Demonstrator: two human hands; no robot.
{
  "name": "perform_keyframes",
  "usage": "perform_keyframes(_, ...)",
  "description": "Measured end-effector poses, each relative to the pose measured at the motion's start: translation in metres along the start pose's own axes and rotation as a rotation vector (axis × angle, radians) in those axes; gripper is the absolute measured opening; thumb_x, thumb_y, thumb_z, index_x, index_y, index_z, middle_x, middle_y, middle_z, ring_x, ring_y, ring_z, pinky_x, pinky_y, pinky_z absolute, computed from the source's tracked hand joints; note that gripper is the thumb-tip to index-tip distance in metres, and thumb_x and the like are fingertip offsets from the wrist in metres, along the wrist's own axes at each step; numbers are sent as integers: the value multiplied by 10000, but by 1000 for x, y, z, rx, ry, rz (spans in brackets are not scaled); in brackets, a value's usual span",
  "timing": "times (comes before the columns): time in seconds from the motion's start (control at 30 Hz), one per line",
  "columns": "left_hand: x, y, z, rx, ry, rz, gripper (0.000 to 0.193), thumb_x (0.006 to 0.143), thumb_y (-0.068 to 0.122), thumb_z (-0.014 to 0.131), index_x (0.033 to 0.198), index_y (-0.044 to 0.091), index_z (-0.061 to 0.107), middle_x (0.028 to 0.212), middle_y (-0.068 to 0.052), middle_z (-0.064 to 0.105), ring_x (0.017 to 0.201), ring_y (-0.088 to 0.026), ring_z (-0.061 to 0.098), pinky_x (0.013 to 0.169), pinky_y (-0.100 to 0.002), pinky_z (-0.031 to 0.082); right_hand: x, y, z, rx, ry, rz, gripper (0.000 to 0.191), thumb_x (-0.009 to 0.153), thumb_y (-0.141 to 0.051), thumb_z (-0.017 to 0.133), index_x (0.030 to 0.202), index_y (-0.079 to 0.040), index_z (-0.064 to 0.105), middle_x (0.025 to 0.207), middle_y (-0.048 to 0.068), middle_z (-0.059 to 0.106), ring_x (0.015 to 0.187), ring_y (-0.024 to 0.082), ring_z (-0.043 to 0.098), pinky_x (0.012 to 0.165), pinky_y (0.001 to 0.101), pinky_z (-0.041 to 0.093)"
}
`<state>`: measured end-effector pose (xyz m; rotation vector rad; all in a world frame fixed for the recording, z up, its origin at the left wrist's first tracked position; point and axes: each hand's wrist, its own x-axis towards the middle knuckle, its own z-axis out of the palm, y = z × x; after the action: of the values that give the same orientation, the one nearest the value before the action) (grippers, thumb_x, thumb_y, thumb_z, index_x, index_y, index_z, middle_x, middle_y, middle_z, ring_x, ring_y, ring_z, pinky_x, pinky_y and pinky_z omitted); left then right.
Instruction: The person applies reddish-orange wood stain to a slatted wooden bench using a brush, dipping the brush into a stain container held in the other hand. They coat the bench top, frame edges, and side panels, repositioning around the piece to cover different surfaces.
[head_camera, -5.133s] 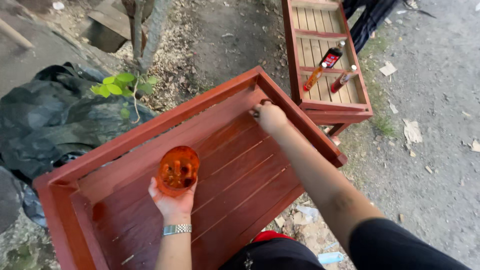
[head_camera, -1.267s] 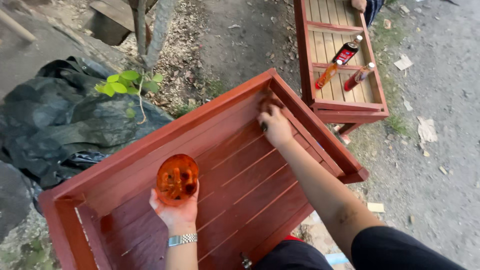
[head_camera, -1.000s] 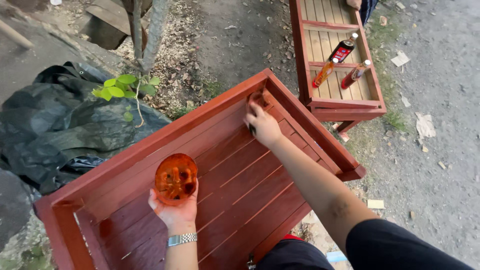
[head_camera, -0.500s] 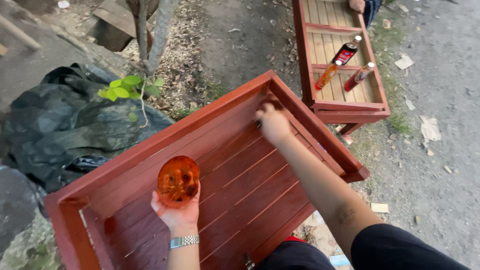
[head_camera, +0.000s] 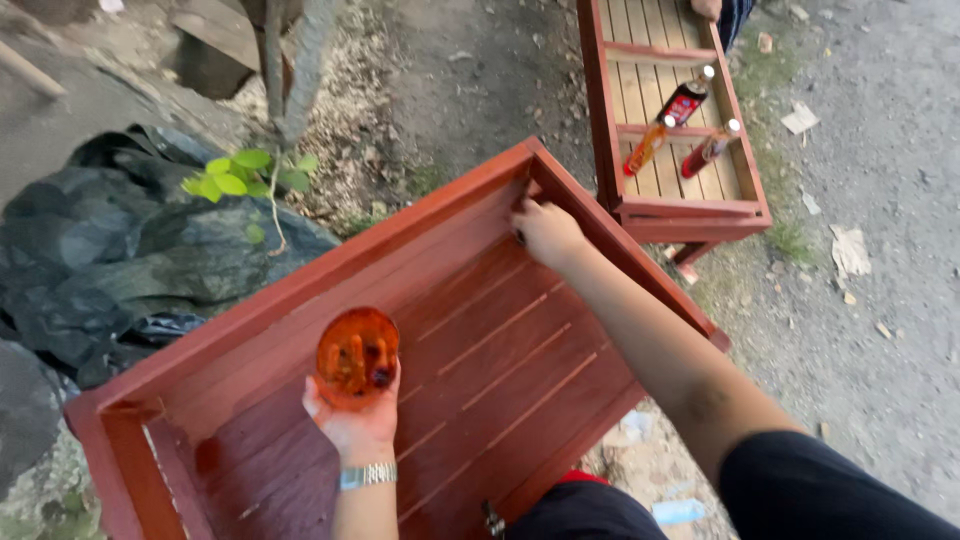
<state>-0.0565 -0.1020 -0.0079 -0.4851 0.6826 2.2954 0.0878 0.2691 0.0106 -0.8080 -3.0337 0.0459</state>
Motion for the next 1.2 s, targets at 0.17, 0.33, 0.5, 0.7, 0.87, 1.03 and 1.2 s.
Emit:
perform_keyframes(0.17,2,-5,5,-6,-11,-6,752,739,605,684,1406,274,578,1503,-21,565,1350,-334,538,1018,-604,460,25,-46,-1,93,25,-230,225,742,-111,711,952,-189,729,1372,119,593,1109,402,648,880,481,540)
perform_keyframes(0.33,-3,2,5,-6,-44,8,759,750,609,688,1419,272,565,1505,-25,560,1342,-336,542,1008,-597,463,-32,-78,2,498,207,-49,207,928,-266,714,1078,-124,700,1462,210,523,1225,420,628,1001,459,535)
perform_keyframes(0.5,-5,10,4,0,36,44,774,715,616,683,1413,306,558,1499,-2,564,1363,-321,522,1022,-594,453,-72,-69,21,718,191,52,607,765,-267,854,1266,-24,611,1496,480,241,1224,575,506,950,536,495)
perform_keyframes(0.7,-2,3,6,-18,16,10,757,723,610,693,1402,300,567,1516,7,552,1385,-316,511,1040,-596,447,-48,-55,64,937,414,523,296,896,-93,613,1167,-76,495,1007,211,691,888,350,700,810,431,566)
perform_keyframes(0.87,-3,0,7,-13,22,15,746,726,609,688,1394,297,580,1513,-6,554,1380,-328,512,1032,-602,449,-39,-46,79,2432,132,849,174,883,-101,510,1050,-134,472,830,55,594,522,114,424,445,261,297)
perform_keyframes(1.03,-2,3,8,4,20,19,740,726,598,686,1393,296,580,1511,-7,558,1385,-327,512,1036,-605,454,-8,-35,83,2537,99,710,148,906,-190,516,1042,-136,525,760,24,578,483,100,424,411,250,298)
perform_keyframes(1.2,-6,4,10,18,22,19,744,713,607,694,1382,300,587,1495,-8,568,1370,-337,517,1022,-603,452,31,-46,77,2181,409,772,223,968,-234,622,1153,-192,505,734,1,549,438,87,392,372,243,265)
